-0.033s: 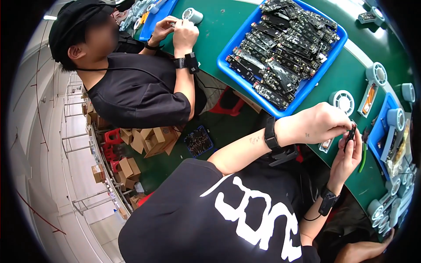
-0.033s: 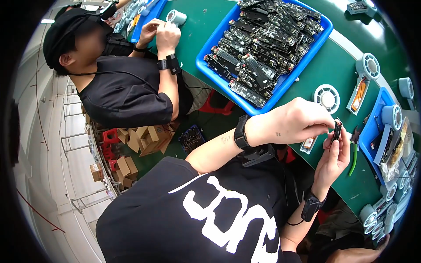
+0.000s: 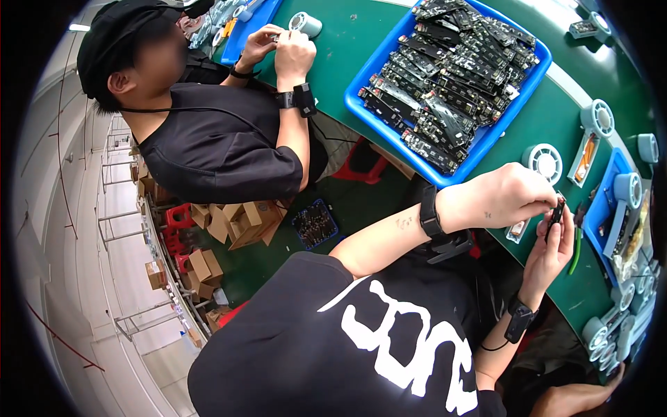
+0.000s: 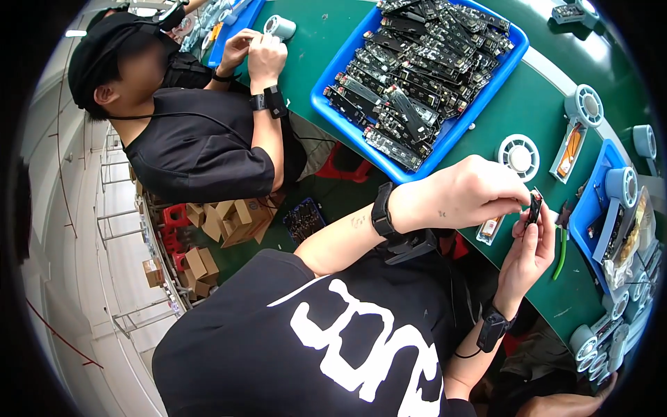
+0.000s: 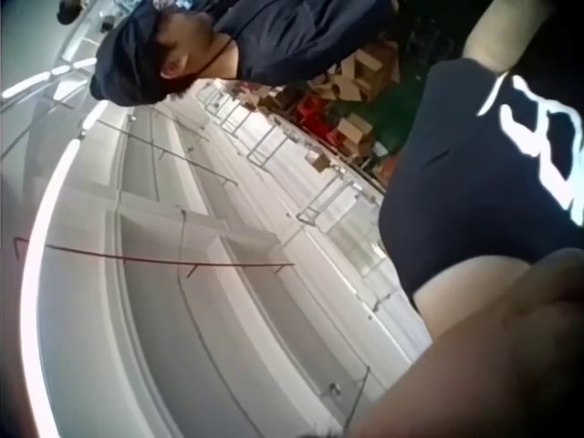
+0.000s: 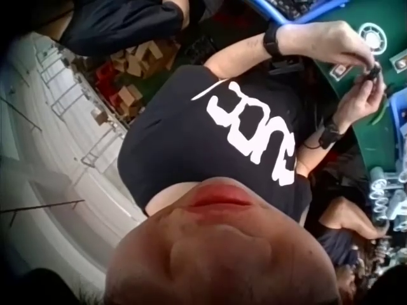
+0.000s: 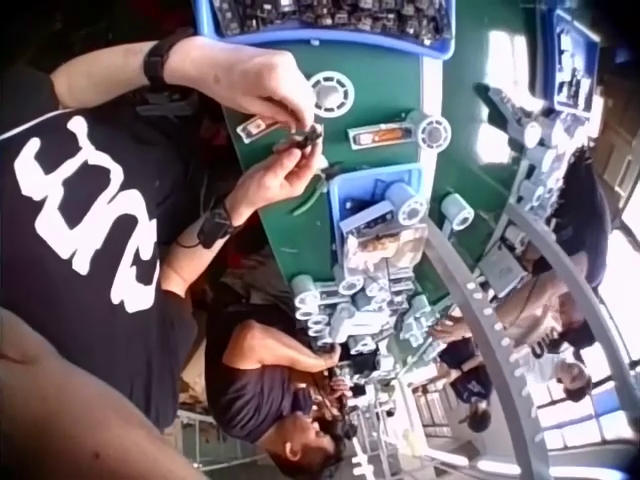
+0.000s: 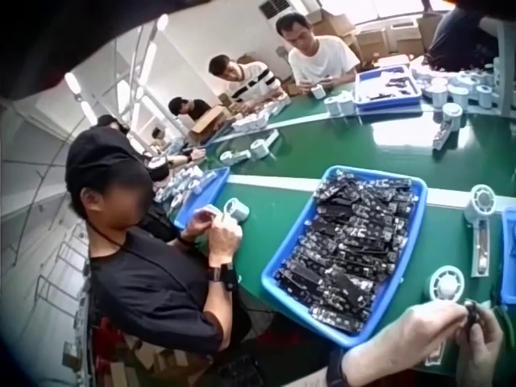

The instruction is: Assembling small electronic components on a factory production line.

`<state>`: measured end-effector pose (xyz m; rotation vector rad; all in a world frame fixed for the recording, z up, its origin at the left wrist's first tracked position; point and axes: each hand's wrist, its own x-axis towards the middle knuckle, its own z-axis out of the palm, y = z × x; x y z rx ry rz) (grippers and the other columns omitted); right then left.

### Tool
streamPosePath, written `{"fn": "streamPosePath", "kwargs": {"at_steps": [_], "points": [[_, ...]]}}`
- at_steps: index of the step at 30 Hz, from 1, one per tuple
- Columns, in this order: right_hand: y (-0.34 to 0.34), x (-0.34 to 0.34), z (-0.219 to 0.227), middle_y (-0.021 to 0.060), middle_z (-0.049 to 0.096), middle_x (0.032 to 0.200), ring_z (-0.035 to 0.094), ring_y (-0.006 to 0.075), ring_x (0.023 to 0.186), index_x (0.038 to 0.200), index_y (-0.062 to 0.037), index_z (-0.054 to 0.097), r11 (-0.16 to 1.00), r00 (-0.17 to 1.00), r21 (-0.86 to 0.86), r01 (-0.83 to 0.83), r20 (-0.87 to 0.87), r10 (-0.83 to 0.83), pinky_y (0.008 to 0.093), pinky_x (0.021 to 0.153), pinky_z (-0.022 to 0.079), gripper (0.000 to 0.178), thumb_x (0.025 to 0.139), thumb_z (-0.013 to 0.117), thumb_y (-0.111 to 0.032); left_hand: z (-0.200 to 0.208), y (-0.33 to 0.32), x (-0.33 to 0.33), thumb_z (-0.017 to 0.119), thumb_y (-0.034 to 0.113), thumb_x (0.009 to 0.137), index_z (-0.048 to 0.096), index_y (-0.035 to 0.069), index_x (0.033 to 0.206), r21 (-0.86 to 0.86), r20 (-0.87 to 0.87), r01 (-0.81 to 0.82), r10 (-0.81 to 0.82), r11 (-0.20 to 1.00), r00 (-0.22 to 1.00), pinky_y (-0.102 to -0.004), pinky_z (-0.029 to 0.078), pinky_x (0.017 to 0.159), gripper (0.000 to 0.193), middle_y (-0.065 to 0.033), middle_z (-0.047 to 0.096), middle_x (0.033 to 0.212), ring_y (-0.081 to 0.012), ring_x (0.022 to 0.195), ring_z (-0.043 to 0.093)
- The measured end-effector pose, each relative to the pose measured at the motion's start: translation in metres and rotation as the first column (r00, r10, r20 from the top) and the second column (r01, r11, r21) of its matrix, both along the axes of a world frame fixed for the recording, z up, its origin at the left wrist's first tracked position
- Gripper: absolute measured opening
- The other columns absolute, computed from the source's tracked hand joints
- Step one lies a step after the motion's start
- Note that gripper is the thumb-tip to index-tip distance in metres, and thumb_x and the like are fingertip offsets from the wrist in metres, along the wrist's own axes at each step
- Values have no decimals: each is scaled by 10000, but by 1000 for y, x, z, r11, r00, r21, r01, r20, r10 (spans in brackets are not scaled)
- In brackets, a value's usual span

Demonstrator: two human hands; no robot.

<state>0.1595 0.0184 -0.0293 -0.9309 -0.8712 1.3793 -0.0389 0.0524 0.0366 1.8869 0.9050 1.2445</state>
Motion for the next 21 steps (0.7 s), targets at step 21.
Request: {"fn": "streamPosePath", "kwargs": {"at_steps": [21], "points": [[-8, -11, 15, 92, 665, 1162, 596, 112, 942, 1372, 37, 562, 999, 995, -17, -40, 89, 41, 228, 770, 458, 362, 1026, 571, -73, 3, 8, 4, 757, 30, 826, 723, 49, 1000, 113, -190, -111, 131, 987, 973, -328, 555, 650, 178, -105, 701, 858, -278, 743, 692]]}}
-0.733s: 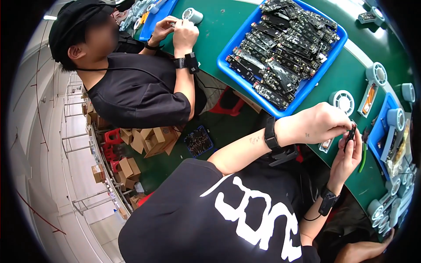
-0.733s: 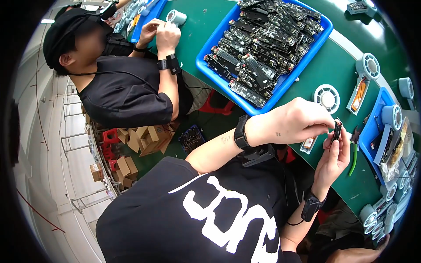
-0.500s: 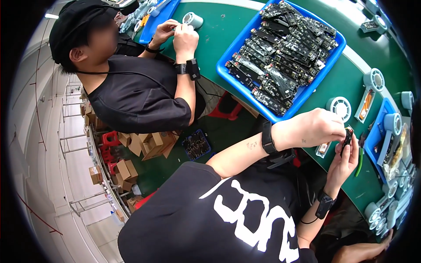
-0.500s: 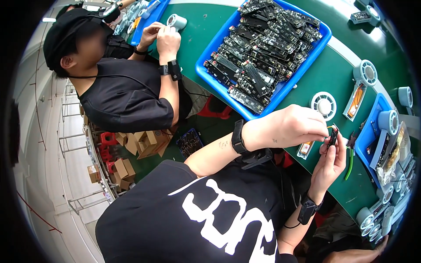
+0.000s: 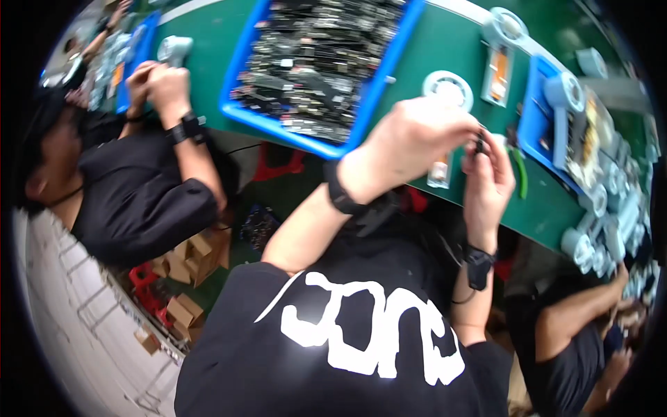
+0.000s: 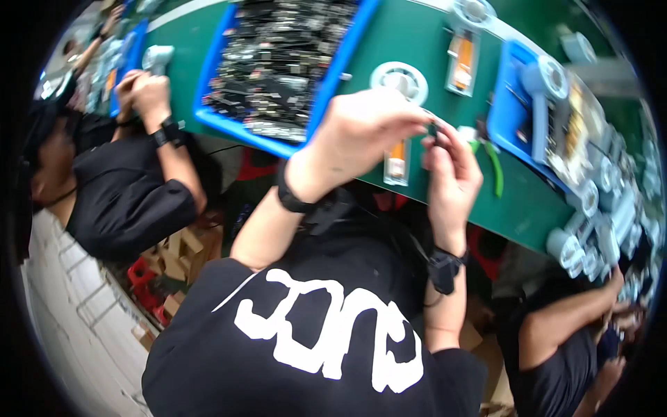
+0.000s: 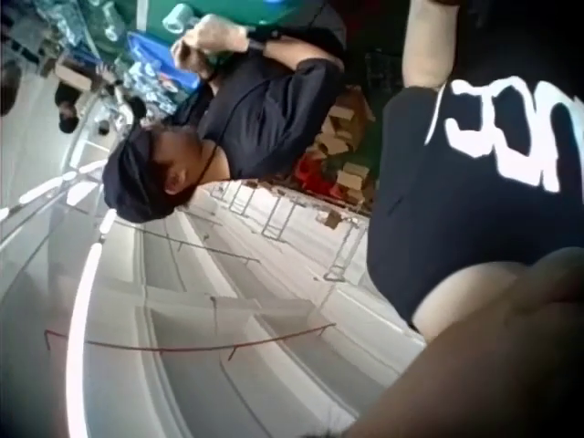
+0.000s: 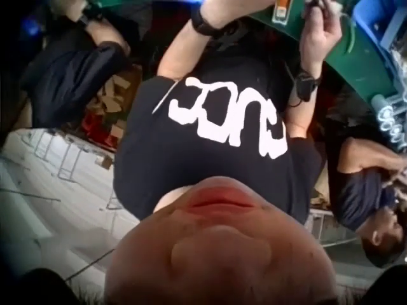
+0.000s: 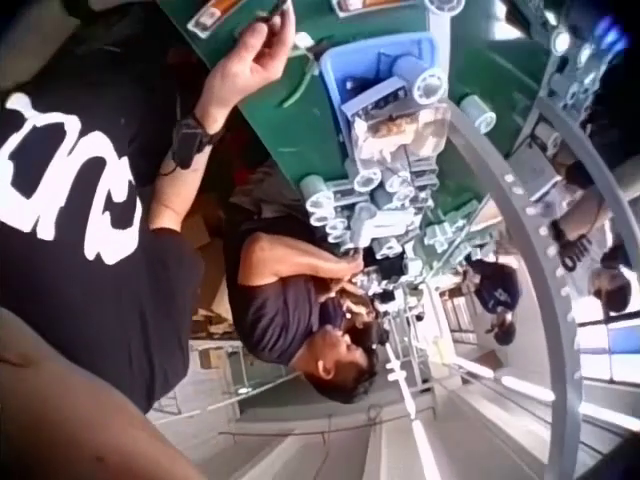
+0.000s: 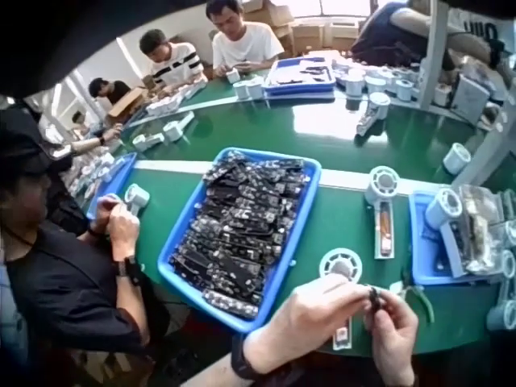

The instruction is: Assembling small electronic components on a factory production line.

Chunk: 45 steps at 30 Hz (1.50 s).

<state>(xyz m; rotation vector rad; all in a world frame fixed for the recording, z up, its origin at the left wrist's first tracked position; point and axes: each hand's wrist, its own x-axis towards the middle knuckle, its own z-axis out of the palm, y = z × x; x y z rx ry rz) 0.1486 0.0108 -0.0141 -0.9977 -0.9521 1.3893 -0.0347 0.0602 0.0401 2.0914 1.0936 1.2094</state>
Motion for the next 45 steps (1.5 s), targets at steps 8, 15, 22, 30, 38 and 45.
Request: {"fn": "streamPosePath", "kwargs": {"at_steps": [8, 15, 22, 30, 38, 45], "points": [[-7, -5, 7, 94, 657, 1131, 573, 112, 891, 1395, 13, 551, 1000, 999, -17, 17, 42, -16, 241, 776, 477, 397, 1009, 592, -68, -8, -2, -5, 756, -30, 816, 717, 2, 990, -56, -9, 25, -26, 998, 1000, -290, 565, 646, 181, -109, 711, 893, -209, 743, 694], [-14, -5, 6, 122, 637, 1173, 590, 140, 912, 1453, 3, 477, 999, 1000, 41, -28, 0, 28, 270, 816, 500, 470, 1001, 592, -51, -15, -4, 0, 769, -30, 817, 688, 4, 989, 43, -9, -26, 27, 999, 1000, -295, 555, 649, 193, -113, 675, 920, -221, 753, 661], [-14, -3, 0, 147, 637, 1170, 627, 188, 928, 1441, 12, 470, 989, 996, 129, -76, 48, 70, 302, 809, 522, 477, 989, 613, -39, -30, -3, -1, 797, -21, 797, 687, -5, 972, 108, 42, -11, 6, 994, 999, -290, 541, 651, 207, -116, 671, 914, -221, 760, 651], [-13, -5, -6, 187, 579, 1215, 659, 217, 972, 1384, 52, 506, 977, 998, 203, -66, 1, 67, 323, 844, 560, 485, 923, 656, 69, -30, -6, 0, 806, -25, 790, 685, -20, 955, 27, 141, 11, -15, 1000, 990, -269, 522, 633, 205, -119, 678, 883, -188, 754, 638], [-11, -5, -5, 226, 538, 1254, 670, 224, 975, 1364, 53, 526, 970, 997, 236, -51, -38, 62, 329, 876, 582, 488, 901, 673, 99, -28, -1, -1, 812, -18, 785, 679, -35, 943, -2, 154, 66, -65, 998, 986, -266, 511, 627, 208, -114, 683, 878, -177, 748, 625], [-8, -4, -6, 229, 539, 1254, 673, 228, 958, 1366, 35, 535, 959, 998, 280, -48, -20, 56, 324, 857, 590, 483, 908, 687, 62, -29, -3, 1, 799, -39, 789, 676, -46, 941, -15, 214, 105, -99, 994, 972, -271, 507, 641, 196, -120, 680, 877, -179, 755, 621]]}}
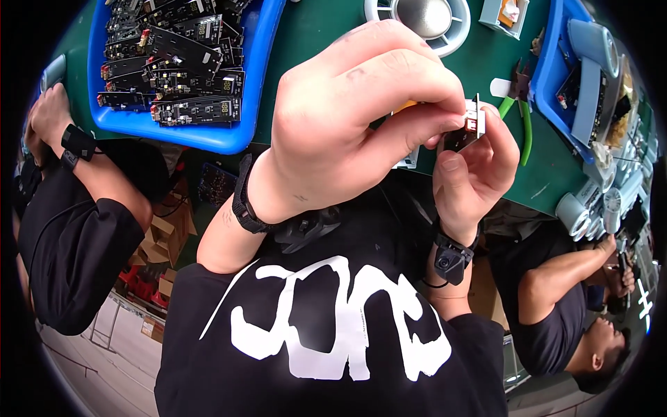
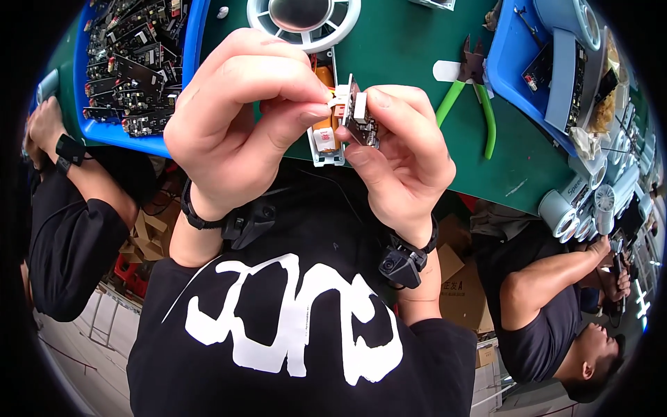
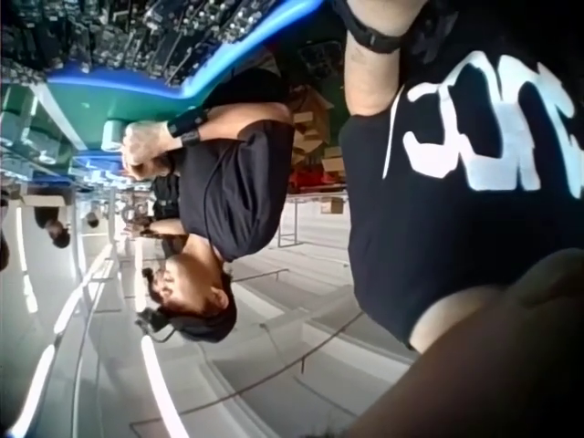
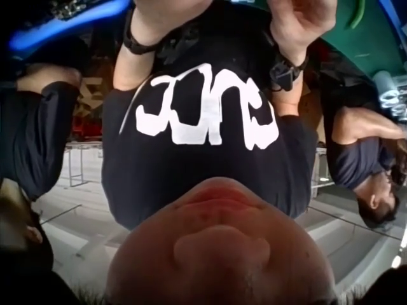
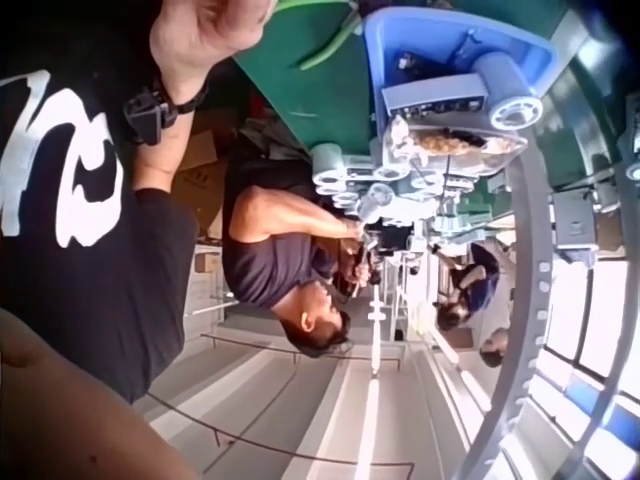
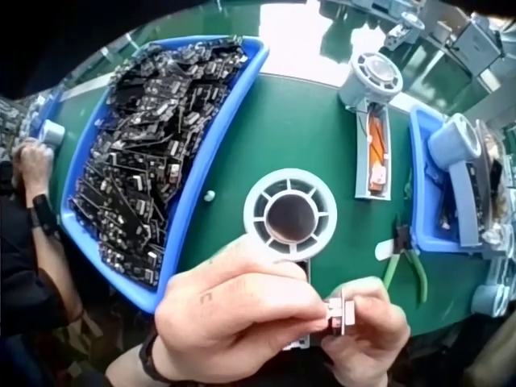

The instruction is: Assembling small electronic components on a factory production line.

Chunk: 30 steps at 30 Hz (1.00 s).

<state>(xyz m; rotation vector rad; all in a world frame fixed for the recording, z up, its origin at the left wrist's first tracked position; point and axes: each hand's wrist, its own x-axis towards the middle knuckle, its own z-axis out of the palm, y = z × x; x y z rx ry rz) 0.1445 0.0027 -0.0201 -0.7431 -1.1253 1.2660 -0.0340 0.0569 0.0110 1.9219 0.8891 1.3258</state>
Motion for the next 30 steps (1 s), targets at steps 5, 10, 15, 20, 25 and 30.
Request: {"fn": "streamPosePath", "kwargs": {"at_steps": [5, 10, 15, 20, 25, 30], "points": [[1, 1, -2, 227, 543, 1246, 671, 229, 952, 1363, 32, 541, 999, 999, 33, 15, 31, -16, 316, 841, 593, 475, 917, 703, 14, 6, -11, 3, 775, -57, 818, 663, -69, 965, -232, 101, 2, 22, 973, 995, -262, 507, 658, 185, -130, 670, 914, -170, 774, 622], [1, 1, -3, 225, 548, 1239, 667, 221, 939, 1352, 33, 553, 999, 999, 50, 10, 44, -12, 300, 816, 590, 465, 918, 714, -12, 14, -18, 4, 759, -54, 846, 650, -83, 989, -445, 167, 8, 74, 896, 983, -253, 508, 696, 182, -134, 657, 948, -168, 806, 624], [1, 3, -5, 224, 554, 1236, 660, 213, 938, 1347, 33, 559, 997, 996, 78, 13, 89, -20, 288, 794, 583, 452, 925, 712, -26, 5, -14, -4, 746, -55, 865, 645, -81, 999, -306, 124, 65, -28, 950, 992, -253, 509, 728, 169, -125, 650, 957, -164, 839, 620], [2, 4, -4, 217, 582, 1206, 650, 205, 936, 1332, 23, 590, 998, 997, 69, -1, 82, -5, 286, 774, 573, 455, 897, 724, 10, 5, -15, -4, 737, -60, 873, 645, -74, 994, -324, 155, 89, -40, 942, 987, -250, 510, 733, 153, -116, 646, 955, -157, 855, 616], [1, 6, -3, 215, 620, 1163, 646, 206, 916, 1308, 13, 628, 999, 995, 50, -16, 96, 11, 288, 747, 561, 469, 852, 722, 70, 10, -19, 0, 740, -59, 870, 645, -71, 980, -489, 352, 125, 64, 863, 934, -245, 508, 716, 145, -116, 642, 949, -155, 829, 617], [2, 8, -4, 219, 648, 1135, 646, 214, 888, 1300, 12, 640, 994, 986, 110, -8, 168, -11, 288, 734, 544, 489, 823, 724, 85, 12, -20, 0, 749, -55, 864, 643, -72, 970, -566, 453, 228, 67, 792, 889, -251, 510, 702, 151, -121, 641, 937, -155, 806, 616]]}}
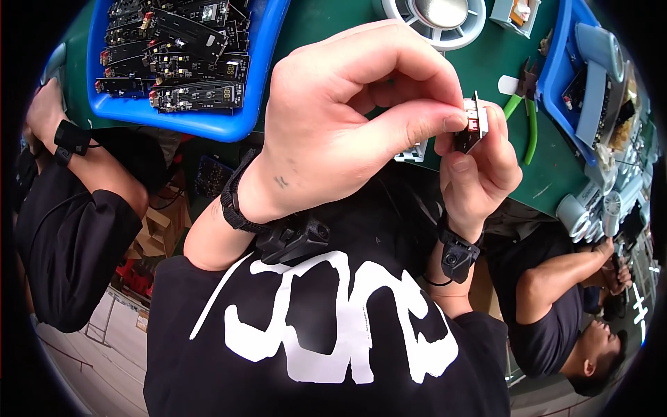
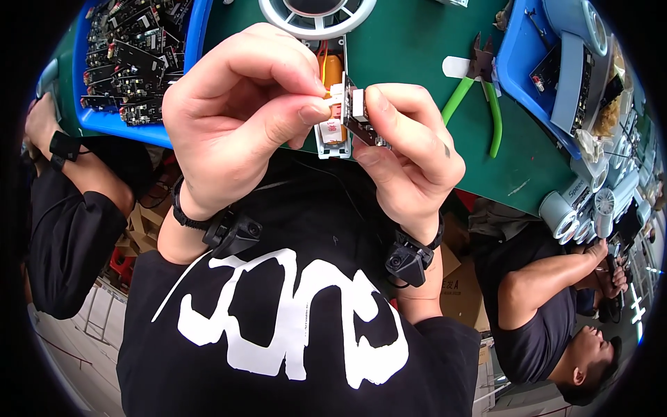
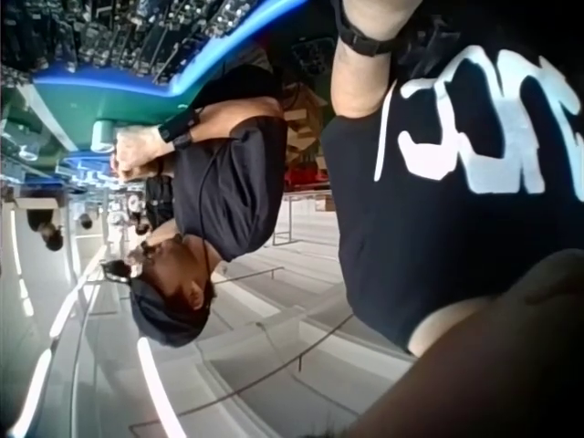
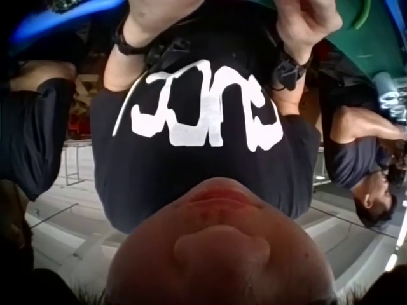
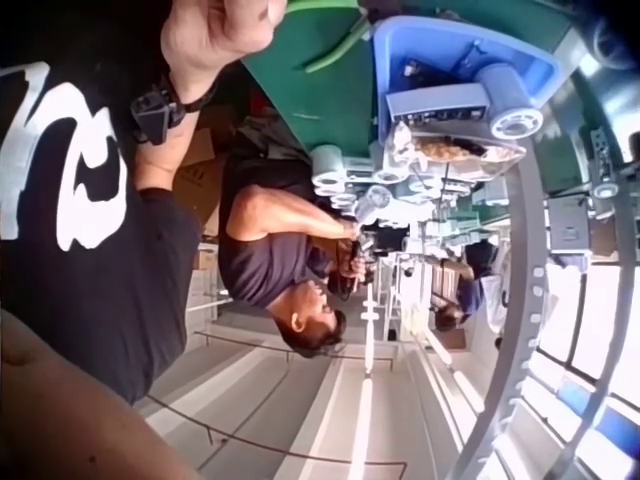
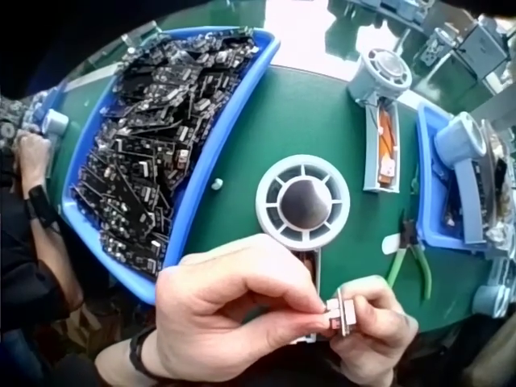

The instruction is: Assembling small electronic components on a factory production line.

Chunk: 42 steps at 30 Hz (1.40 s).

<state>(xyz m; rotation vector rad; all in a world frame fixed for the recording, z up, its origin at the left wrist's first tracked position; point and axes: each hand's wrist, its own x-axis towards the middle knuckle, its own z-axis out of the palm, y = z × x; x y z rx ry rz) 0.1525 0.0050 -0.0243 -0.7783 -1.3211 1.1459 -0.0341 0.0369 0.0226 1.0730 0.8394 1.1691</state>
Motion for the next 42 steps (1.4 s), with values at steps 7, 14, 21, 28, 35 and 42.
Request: {"fn": "streamPosePath", "kwargs": {"at_steps": [7, 14, 21, 28, 35, 42], "points": [[-1, 7, 0, 236, 625, 1251, 638, 233, 1007, 1348, 57, 578, 995, 996, -33, -89, 7, 90, 304, 808, 536, 501, 881, 737, -30, -9, 2, 1, 762, -49, 852, 637, -75, 966, 200, -137, -28, 56, 979, 989, -258, 507, 694, 171, -128, 643, 911, -162, 802, 613], [-1, 6, 2, 238, 631, 1251, 648, 248, 1039, 1332, 69, 585, 992, 994, -58, -109, -15, 108, 313, 836, 539, 494, 879, 747, -47, -14, 5, -3, 764, -31, 852, 648, -89, 1015, 241, -95, 10, 13, 971, 995, -255, 503, 692, 208, -130, 644, 903, -160, 798, 610], [-2, 5, 2, 240, 676, 1124, 658, 240, 914, 1270, 61, 642, 988, 990, -128, -84, -127, 68, 305, 763, 527, 482, 801, 752, 62, -11, 16, -8, 788, 20, 836, 714, -59, 1038, 337, -253, 131, -45, 932, 966, -264, 506, 721, 229, -121, 678, 914, -150, 810, 619], [0, 4, 5, 244, 674, 1148, 656, 244, 942, 1262, 67, 645, 956, 952, -217, -199, -273, 136, 304, 777, 522, 476, 800, 756, 62, -14, 26, -14, 817, 65, 797, 738, -14, 970, 462, -325, 171, -13, 870, 946, -284, 510, 731, 206, -93, 737, 897, -175, 811, 633], [-1, 7, 3, 239, 673, 1166, 647, 249, 982, 1260, 73, 645, 948, 943, -213, -235, -285, 170, 311, 807, 516, 466, 806, 751, 68, -19, 25, -15, 828, 57, 775, 740, -4, 945, 459, -292, 178, -42, 871, 955, -294, 514, 720, 201, -87, 748, 887, -188, 802, 640], [-2, 8, 3, 229, 667, 1194, 640, 252, 1016, 1270, 77, 633, 942, 944, -245, -231, -291, 155, 319, 847, 518, 474, 810, 748, 68, -25, 29, -11, 840, 52, 758, 741, -10, 937, 476, -203, 148, -55, 867, 978, -289, 516, 689, 213, -93, 737, 877, -192, 790, 647]]}}
